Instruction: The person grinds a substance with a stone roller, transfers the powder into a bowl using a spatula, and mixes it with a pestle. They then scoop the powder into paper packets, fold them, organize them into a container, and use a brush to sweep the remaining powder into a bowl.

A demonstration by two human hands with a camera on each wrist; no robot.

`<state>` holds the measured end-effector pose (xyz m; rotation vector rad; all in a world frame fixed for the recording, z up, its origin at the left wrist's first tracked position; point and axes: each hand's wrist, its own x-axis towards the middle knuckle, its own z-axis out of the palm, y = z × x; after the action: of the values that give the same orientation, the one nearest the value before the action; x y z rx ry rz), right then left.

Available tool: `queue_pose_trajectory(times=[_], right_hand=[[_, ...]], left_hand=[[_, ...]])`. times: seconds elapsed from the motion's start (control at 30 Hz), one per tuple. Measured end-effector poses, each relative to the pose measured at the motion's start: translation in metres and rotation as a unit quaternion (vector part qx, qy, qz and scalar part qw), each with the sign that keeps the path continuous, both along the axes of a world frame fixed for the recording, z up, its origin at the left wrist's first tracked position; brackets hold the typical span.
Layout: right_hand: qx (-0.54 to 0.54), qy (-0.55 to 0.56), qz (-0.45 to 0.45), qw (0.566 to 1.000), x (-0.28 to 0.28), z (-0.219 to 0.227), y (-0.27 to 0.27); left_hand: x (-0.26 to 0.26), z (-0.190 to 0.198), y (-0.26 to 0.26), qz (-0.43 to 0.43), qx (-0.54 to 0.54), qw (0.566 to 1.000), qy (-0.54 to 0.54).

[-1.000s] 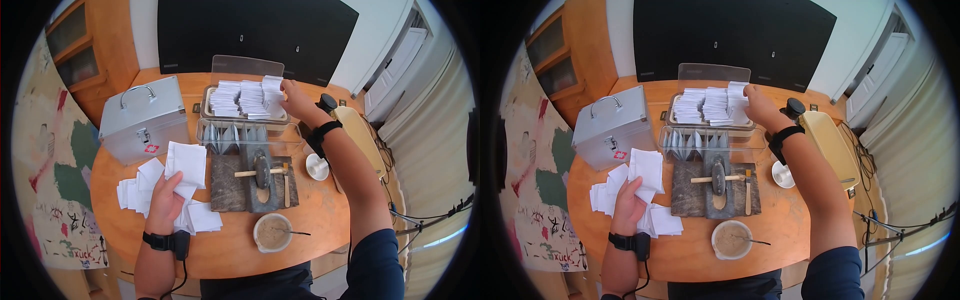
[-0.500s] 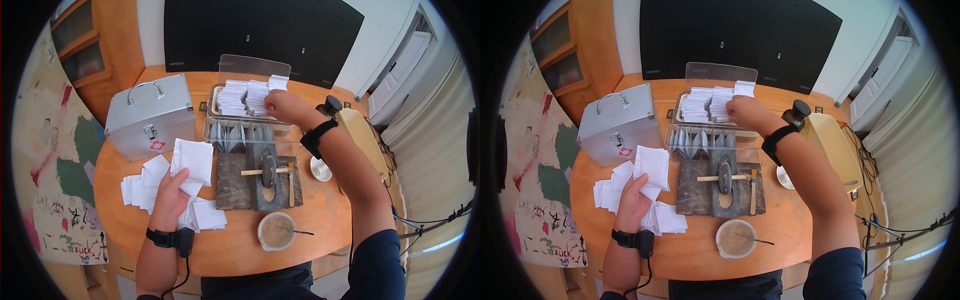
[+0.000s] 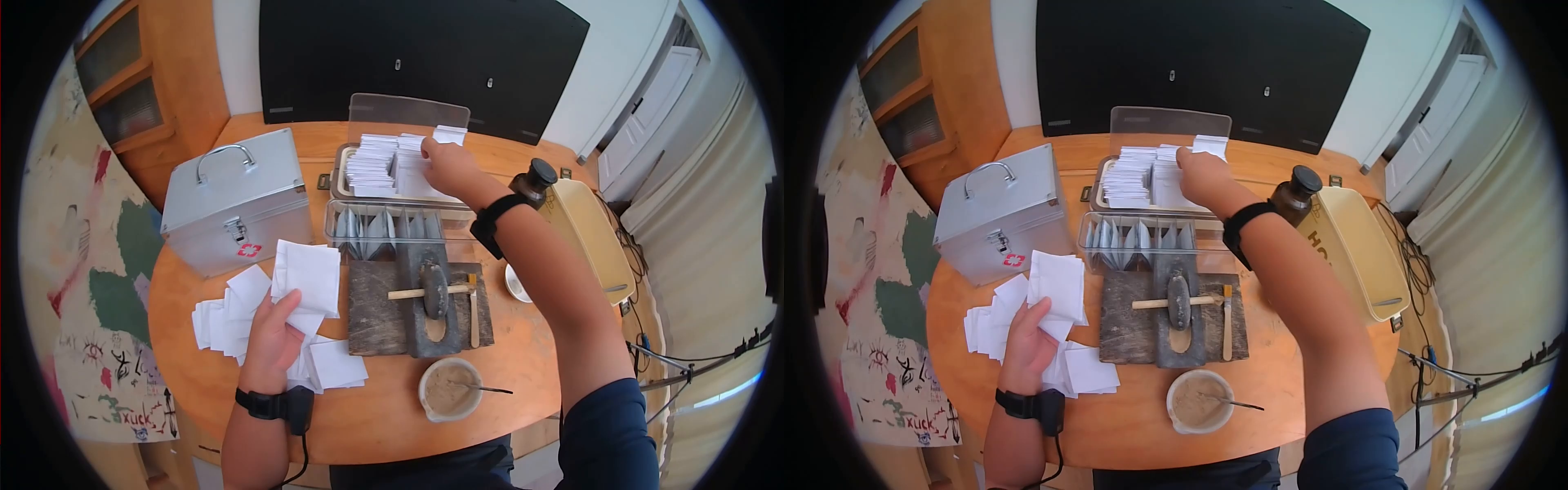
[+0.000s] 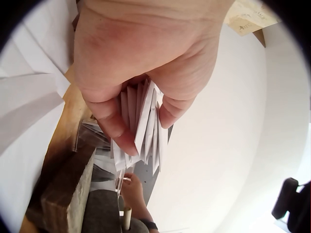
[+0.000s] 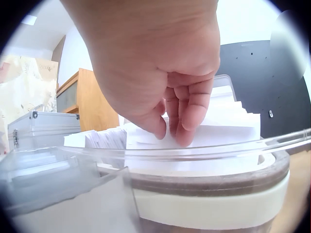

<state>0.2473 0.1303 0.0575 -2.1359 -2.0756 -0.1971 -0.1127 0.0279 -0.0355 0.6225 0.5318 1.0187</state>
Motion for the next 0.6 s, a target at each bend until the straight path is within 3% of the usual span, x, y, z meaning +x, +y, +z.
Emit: queue_pose_trajectory(times=[0.1, 0.17, 0.3, 0.37, 0.4, 0.47, 0.6], right_hand=[[-0.020, 0.063, 0.015, 0.998, -0.018, 0.009, -0.011], [-0.025, 0.132, 0.114, 0.984, -0.027, 0.012, -0.016], [-0.022, 0.055, 0.164, 0.985, -0.039, 0.010, -0.008], [-0.024, -0.017, 0.125, 0.992, -0.045, 0.007, 0.002], [-0.024, -0.017, 0.127, 0.992, -0.047, 0.006, 0.006], [-0.057, -0.010, 0.037, 0.998, -0.057, 0.013, 0.010], [-0.059, -0.014, -0.007, 0.998, -0.064, 0.014, 0.020]], left_hand=[[0.001, 0.003, -0.002, 0.002, 0.002, 1.000, -0.007], [0.002, 0.004, -0.002, -0.007, -0.001, 1.000, -0.009], [0.002, 0.004, -0.001, -0.014, -0.008, 1.000, -0.002], [0.002, 0.004, -0.001, -0.011, -0.006, 1.000, -0.002], [0.002, 0.004, -0.001, -0.009, -0.005, 1.000, -0.002], [0.002, 0.004, -0.001, -0.006, -0.006, 1.000, -0.002], [0.002, 0.005, -0.002, -0.008, -0.013, 1.000, 0.011]])
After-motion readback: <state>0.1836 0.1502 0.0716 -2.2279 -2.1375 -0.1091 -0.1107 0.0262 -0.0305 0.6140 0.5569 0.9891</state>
